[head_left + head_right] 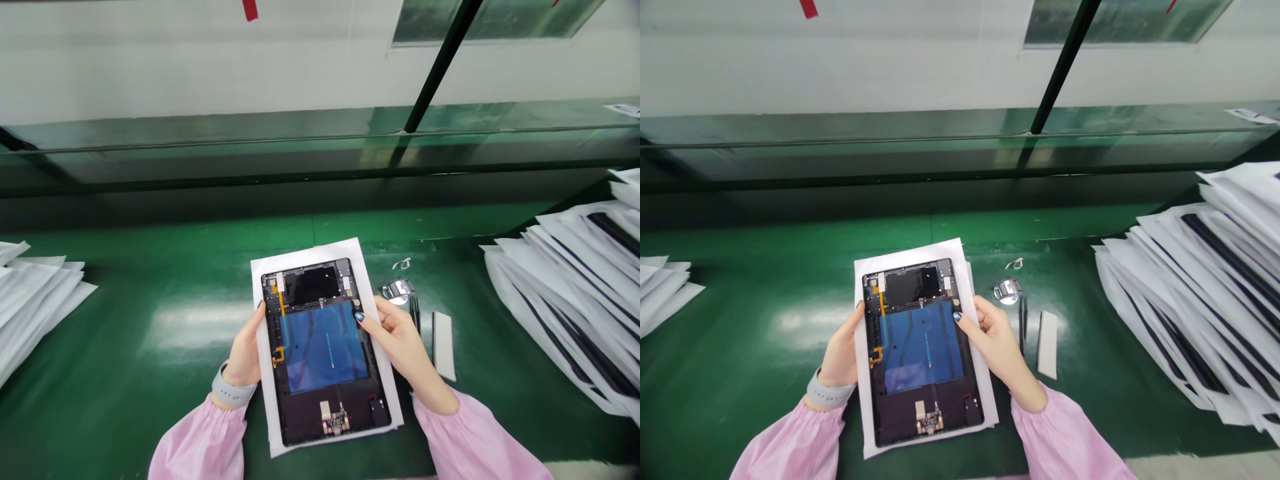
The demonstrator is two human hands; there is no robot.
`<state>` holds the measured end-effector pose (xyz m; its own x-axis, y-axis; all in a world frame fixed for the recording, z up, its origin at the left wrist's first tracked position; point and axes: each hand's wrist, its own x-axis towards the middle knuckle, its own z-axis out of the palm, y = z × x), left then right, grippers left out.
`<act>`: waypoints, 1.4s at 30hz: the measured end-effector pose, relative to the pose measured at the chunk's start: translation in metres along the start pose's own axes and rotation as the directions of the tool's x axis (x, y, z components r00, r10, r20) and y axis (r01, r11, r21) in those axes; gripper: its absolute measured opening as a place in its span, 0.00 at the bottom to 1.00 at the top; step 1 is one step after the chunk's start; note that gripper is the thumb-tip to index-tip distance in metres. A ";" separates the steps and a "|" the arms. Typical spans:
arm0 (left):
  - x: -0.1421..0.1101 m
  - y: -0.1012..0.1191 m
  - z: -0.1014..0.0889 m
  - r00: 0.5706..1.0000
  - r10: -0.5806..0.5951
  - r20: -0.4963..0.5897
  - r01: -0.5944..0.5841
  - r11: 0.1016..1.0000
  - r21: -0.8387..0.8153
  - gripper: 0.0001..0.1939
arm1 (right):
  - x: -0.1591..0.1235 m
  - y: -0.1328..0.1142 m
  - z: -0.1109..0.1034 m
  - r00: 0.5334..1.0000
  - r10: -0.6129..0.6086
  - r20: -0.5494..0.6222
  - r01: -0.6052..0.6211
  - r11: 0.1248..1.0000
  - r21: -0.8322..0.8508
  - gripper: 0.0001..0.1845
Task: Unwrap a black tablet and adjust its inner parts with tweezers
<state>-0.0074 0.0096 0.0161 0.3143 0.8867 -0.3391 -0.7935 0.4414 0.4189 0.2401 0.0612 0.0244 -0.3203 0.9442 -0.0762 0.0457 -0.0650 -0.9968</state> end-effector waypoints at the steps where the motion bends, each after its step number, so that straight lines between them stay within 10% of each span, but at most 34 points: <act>1: 0.000 0.000 -0.001 1.000 -0.012 -0.002 0.012 1.000 0.000 0.25 | 0.000 -0.001 0.000 1.000 0.011 0.001 -0.011 1.000 0.002 0.17; 11: 0.004 -0.006 0.003 0.978 0.180 -0.108 -0.158 0.970 0.183 0.21 | 0.005 0.000 -0.001 0.995 0.075 -0.073 -0.076 0.997 -0.017 0.18; 18: 0.014 -0.009 -0.004 0.824 0.546 -0.149 -0.249 0.586 0.771 0.19 | 0.010 0.010 -0.007 0.988 0.052 -0.147 -0.073 0.987 -0.142 0.11; 28: 0.022 -0.007 -0.016 0.800 0.587 -0.121 -0.096 0.325 0.941 0.27 | 0.010 0.024 -0.006 0.994 0.034 -0.100 -0.062 0.954 -0.294 0.09; 42: 0.021 -0.005 -0.016 0.814 0.569 -0.117 -0.050 0.270 0.962 0.30 | 0.014 0.036 -0.006 0.996 -0.021 -0.089 -0.022 0.890 -0.456 0.10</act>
<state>-0.0051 0.0232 -0.0067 -0.2570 0.9568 -0.1363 0.2711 0.2067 0.9401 0.2435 0.0739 -0.0123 -0.2352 0.9705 -0.0526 0.4792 0.0687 -0.8750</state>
